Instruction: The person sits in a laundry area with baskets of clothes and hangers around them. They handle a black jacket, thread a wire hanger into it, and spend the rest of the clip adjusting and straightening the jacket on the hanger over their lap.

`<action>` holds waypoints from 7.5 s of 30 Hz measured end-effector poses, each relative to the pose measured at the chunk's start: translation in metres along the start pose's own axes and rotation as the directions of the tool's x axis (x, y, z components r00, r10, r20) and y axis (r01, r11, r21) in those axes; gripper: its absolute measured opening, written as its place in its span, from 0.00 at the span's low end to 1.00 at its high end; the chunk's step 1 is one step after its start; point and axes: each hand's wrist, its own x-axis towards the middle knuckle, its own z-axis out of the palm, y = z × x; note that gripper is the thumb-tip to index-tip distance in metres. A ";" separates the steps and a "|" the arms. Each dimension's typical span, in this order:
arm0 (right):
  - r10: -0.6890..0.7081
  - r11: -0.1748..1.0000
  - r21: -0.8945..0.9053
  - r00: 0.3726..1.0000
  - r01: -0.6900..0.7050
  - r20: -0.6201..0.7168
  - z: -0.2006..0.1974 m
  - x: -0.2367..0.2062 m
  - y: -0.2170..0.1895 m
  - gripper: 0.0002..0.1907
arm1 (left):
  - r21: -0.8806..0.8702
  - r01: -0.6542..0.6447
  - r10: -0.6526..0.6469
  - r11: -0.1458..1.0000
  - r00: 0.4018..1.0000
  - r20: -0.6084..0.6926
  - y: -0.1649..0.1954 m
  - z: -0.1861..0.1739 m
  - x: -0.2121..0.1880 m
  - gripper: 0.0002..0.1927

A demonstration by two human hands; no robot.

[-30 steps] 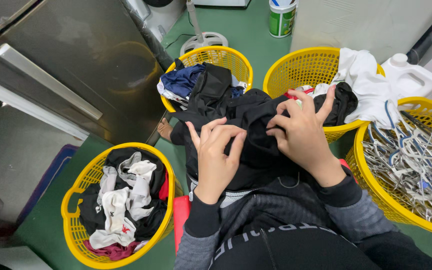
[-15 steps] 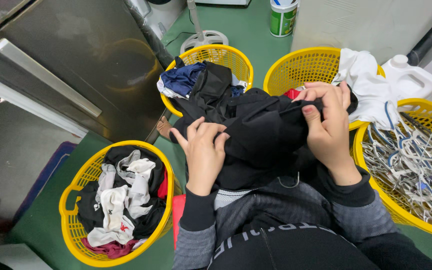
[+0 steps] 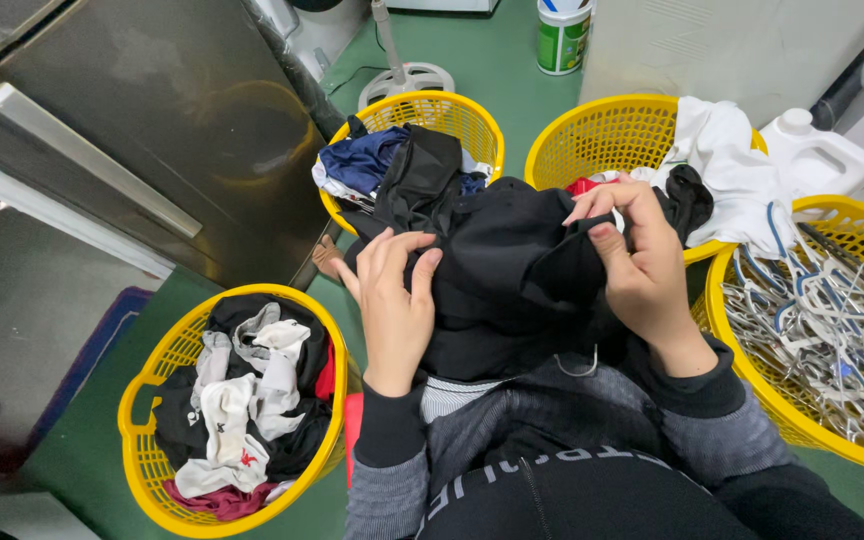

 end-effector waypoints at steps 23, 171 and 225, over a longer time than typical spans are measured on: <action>-0.166 0.982 -0.076 0.982 0.174 0.094 0.000 0.000 -0.012 0.08 | -0.040 -0.166 0.162 0.985 0.983 -0.085 0.032 -0.010 -0.004 0.05; -0.160 0.877 -0.454 0.986 0.158 0.034 0.007 0.005 -0.019 0.05 | -0.593 -0.117 0.136 0.796 0.991 -0.013 0.015 -0.034 -0.001 0.30; 0.779 0.276 -0.959 0.572 0.058 0.258 -0.014 -0.001 0.044 0.46 | 0.315 0.569 -0.397 0.760 0.789 -0.469 -0.145 -0.127 -0.022 0.14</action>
